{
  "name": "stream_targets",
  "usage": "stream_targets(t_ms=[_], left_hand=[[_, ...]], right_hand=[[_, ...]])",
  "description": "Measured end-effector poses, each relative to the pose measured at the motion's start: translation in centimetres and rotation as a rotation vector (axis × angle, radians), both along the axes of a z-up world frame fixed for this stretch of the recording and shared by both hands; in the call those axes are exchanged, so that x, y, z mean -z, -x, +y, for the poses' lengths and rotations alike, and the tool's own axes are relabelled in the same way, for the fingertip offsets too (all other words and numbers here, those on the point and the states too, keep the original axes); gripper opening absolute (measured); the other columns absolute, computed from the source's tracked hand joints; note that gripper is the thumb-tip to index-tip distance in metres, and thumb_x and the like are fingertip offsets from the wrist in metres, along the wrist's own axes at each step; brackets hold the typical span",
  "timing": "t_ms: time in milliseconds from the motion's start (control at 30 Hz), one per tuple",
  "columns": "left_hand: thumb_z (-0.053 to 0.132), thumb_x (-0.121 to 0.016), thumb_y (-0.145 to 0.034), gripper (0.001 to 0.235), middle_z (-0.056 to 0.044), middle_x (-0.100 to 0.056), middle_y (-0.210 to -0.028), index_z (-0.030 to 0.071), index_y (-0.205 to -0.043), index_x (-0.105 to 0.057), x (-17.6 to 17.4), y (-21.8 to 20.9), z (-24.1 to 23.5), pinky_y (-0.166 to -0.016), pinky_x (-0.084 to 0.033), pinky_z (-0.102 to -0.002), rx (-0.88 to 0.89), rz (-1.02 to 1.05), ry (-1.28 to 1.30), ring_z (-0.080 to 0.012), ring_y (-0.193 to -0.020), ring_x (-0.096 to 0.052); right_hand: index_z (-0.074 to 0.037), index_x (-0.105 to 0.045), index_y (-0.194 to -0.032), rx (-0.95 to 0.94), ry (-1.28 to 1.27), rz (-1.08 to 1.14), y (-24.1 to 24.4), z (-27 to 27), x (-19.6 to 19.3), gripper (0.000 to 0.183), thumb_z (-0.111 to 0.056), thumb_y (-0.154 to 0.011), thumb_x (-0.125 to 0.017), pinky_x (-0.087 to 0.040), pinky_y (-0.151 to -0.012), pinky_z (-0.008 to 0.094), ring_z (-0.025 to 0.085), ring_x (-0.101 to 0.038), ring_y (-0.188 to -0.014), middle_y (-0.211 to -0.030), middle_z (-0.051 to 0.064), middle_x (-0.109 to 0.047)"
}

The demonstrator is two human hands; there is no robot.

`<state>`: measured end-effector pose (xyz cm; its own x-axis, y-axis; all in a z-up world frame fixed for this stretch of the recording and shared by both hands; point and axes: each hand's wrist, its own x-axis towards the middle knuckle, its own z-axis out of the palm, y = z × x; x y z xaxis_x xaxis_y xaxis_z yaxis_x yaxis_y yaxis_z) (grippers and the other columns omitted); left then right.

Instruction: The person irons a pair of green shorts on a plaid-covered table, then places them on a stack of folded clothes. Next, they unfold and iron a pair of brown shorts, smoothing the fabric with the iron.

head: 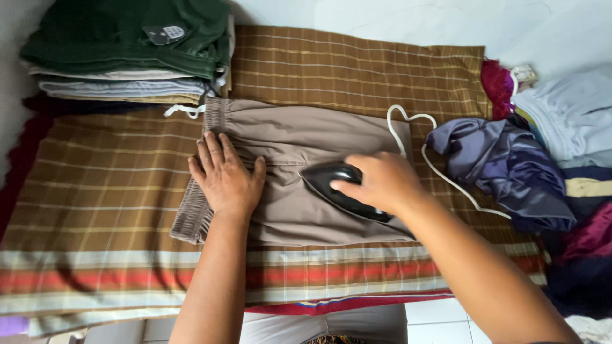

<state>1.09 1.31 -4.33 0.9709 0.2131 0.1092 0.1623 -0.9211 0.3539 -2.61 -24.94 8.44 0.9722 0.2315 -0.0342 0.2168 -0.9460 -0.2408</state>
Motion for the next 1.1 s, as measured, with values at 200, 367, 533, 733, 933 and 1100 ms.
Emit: stream_targets(t_ms=[200, 367, 533, 733, 933, 1100], left_hand=[[0.060, -0.063, -0.086, 0.091, -0.020, -0.035, -0.166, 0.004, -0.156, -0.045, -1.5, 0.2, 1.4, -0.124, -0.011, -0.054, -0.006, -0.054, 0.286, -0.0354, -0.155, -0.026], [0.054, -0.058, -0.098, 0.072, -0.022, -0.046, -0.158, 0.009, -0.154, -0.049, -1.7, -0.1, 3.4, -0.126, -0.015, -0.053, -0.089, -0.168, 0.817, -0.0416, -0.152, -0.030], [0.047, -0.047, -0.107, 0.064, -0.026, -0.042, -0.159, 0.002, -0.152, -0.048, -4.5, 1.5, 3.3, -0.129, -0.017, -0.047, -0.143, -0.358, 1.347, -0.0385, -0.153, -0.028], [0.042, -0.037, -0.109, 0.062, -0.028, -0.039, -0.159, -0.002, -0.152, -0.044, -3.9, 1.1, 3.8, -0.131, -0.017, -0.046, -0.150, -0.445, 1.604, -0.0384, -0.153, -0.028], [0.042, -0.026, -0.109, 0.063, -0.024, -0.032, -0.163, 0.001, -0.156, -0.039, -2.2, -0.1, 5.3, -0.133, -0.011, -0.046, -0.218, -0.437, 1.785, -0.0390, -0.155, -0.020], [0.042, -0.038, -0.108, 0.056, -0.021, -0.053, -0.151, 0.006, -0.146, -0.058, -2.3, 0.1, 4.6, -0.127, -0.025, -0.048, -0.133, -0.332, 1.136, -0.0357, -0.148, -0.040]], right_hand=[[-0.016, -0.074, -0.104, 0.067, 0.106, 0.153, -1.6, 3.0, -1.3, 0.053, -0.063, -0.083, -0.065, -0.058, -0.078, 0.044, 0.034, -0.075, -0.093, -0.091, 0.012, -0.078], [-0.028, -0.077, -0.094, 0.026, 0.058, 0.235, -0.9, 3.5, -1.2, 0.037, -0.058, -0.074, -0.073, -0.058, -0.076, 0.040, 0.030, -0.075, -0.089, -0.082, 0.005, -0.078], [-0.024, -0.075, -0.091, -0.059, 0.082, 0.212, -2.0, 7.2, -2.1, 0.035, -0.056, -0.077, -0.069, -0.058, -0.071, 0.040, 0.032, -0.075, -0.083, -0.076, 0.008, -0.075], [-0.014, -0.076, -0.100, -0.216, -0.003, 0.120, -3.1, 12.1, -1.9, 0.038, -0.047, -0.085, -0.068, -0.057, -0.064, 0.042, 0.036, -0.074, -0.076, -0.078, 0.014, -0.075], [-0.010, -0.075, -0.111, -0.281, 0.000, 0.145, -4.0, 15.0, -2.2, 0.042, -0.045, -0.091, -0.065, -0.058, -0.069, 0.042, 0.035, -0.074, -0.083, -0.088, 0.016, -0.076], [-0.005, -0.073, -0.115, -0.255, 0.047, 0.217, -3.5, 14.4, -1.9, 0.054, -0.051, -0.090, -0.064, -0.058, -0.074, 0.046, 0.037, -0.073, -0.092, -0.096, 0.017, -0.076]])
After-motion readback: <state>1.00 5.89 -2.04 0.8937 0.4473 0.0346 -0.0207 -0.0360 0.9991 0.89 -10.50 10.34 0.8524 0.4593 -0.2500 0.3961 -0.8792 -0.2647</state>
